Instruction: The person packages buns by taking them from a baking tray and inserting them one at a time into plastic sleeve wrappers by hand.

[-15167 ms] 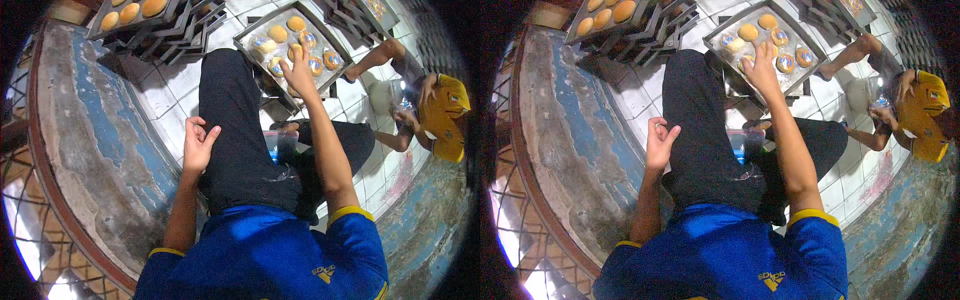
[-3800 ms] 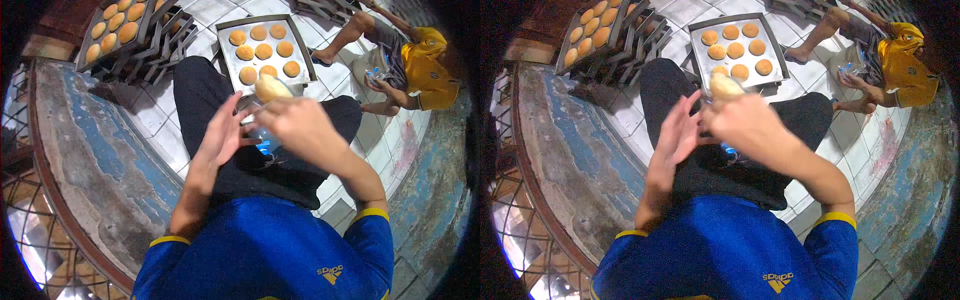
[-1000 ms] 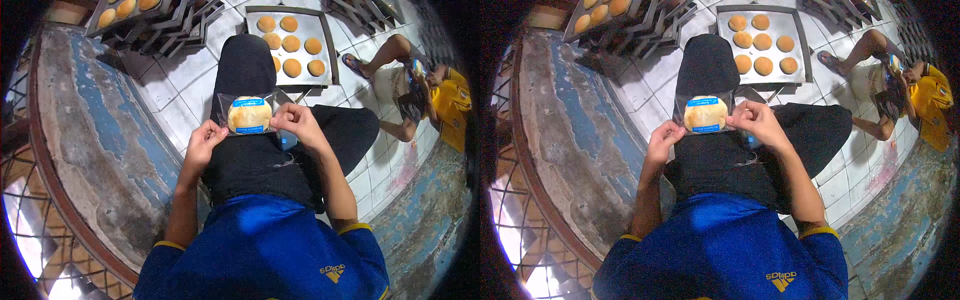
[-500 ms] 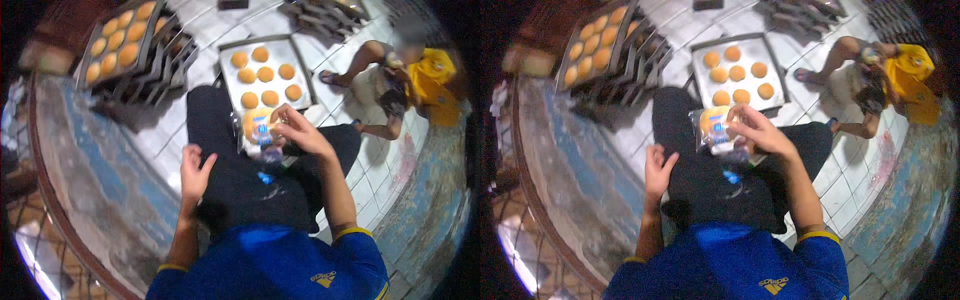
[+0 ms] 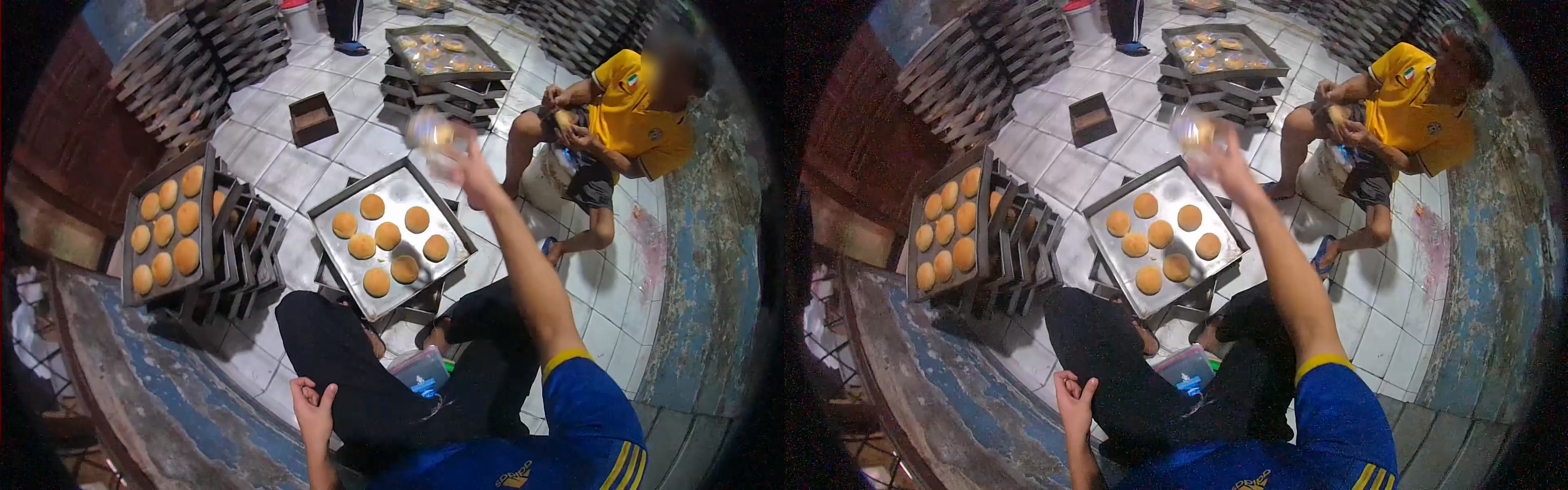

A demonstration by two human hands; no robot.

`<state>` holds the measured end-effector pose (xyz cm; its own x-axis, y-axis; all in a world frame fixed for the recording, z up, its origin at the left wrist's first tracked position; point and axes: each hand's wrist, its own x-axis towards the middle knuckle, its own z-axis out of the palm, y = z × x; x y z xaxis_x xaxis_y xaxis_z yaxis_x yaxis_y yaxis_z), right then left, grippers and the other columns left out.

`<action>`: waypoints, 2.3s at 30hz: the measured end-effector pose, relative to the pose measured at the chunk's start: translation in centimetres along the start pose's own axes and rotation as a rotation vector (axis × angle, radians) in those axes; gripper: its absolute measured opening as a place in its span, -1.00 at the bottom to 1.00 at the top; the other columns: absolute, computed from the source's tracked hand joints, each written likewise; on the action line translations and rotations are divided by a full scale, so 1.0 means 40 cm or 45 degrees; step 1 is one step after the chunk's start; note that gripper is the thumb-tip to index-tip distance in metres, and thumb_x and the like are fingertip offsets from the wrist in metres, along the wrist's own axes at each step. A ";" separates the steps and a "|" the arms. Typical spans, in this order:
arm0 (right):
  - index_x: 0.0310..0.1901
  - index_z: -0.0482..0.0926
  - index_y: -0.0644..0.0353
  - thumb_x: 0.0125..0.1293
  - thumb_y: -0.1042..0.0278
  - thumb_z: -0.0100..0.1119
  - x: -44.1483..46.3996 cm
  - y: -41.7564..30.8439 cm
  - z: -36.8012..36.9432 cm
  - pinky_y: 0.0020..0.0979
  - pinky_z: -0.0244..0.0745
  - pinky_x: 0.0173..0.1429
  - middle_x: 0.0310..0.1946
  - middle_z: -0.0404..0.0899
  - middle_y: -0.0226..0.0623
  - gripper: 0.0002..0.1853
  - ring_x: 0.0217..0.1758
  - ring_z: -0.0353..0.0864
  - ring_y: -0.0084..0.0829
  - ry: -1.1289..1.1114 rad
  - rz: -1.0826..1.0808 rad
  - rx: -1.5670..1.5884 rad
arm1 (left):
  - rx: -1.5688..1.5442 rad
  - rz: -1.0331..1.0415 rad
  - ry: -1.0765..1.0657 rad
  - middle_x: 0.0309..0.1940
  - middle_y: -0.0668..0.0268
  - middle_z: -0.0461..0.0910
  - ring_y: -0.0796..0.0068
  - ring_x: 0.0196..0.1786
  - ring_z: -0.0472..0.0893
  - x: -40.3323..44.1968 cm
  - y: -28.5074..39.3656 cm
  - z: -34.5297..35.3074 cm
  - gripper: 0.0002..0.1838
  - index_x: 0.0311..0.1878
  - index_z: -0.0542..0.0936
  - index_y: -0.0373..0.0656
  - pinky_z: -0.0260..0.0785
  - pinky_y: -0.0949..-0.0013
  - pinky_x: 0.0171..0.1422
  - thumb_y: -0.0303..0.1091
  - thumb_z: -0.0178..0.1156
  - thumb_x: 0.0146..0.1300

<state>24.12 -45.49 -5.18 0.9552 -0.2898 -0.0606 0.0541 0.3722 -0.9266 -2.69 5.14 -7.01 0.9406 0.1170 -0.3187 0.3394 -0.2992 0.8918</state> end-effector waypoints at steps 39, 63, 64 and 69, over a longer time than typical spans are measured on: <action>-0.37 0.81 -0.03 0.45 0.21 0.16 -0.862 0.418 0.083 -0.21 0.67 -0.28 -0.37 0.82 -0.28 -0.73 -0.26 0.85 -0.30 -1.311 -0.295 -2.448 | -0.288 0.143 -0.346 -0.20 0.50 0.51 0.78 -0.21 0.45 -0.129 0.062 0.138 -0.67 0.18 0.52 -0.20 0.33 0.61 -0.11 -0.48 0.40 0.45; -0.24 0.36 0.12 0.34 0.60 0.51 -0.627 0.051 0.198 -0.42 0.71 0.03 -0.12 0.80 -0.10 -0.62 -0.10 0.80 -0.47 -0.240 0.172 -0.430 | -0.601 -0.280 -0.410 -0.09 -0.04 0.83 0.30 -0.10 0.85 0.001 0.114 0.115 -0.77 -0.02 0.70 -0.41 0.74 0.28 0.06 -0.37 0.30 0.58; -0.17 0.42 0.15 0.39 0.54 0.49 -0.607 0.074 0.203 -0.42 0.71 0.05 -0.10 0.79 -0.11 -0.68 -0.04 0.80 -0.47 -0.356 0.149 -0.452 | -0.542 -0.231 -0.329 -0.11 -0.03 0.83 0.31 -0.10 0.85 0.014 0.124 0.100 -0.81 -0.02 0.69 -0.42 0.74 0.29 0.05 -0.43 0.32 0.55; 0.19 0.62 0.27 0.64 0.05 0.25 -0.377 0.343 0.210 -0.39 0.66 0.27 0.09 0.79 -0.09 -0.59 0.22 0.77 -0.40 -0.395 0.438 -0.334 | -0.592 -0.239 -0.114 -0.13 0.02 0.82 0.33 -0.09 0.84 0.086 0.050 0.032 -0.83 0.02 0.69 -0.42 0.74 0.30 0.05 -0.52 0.38 0.47</action>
<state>12.92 -28.62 -13.87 0.9482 0.0998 -0.3016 -0.3143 0.1555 -0.9365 1.26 3.72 -6.73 0.8676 0.0410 -0.4955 0.4821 0.1744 0.8586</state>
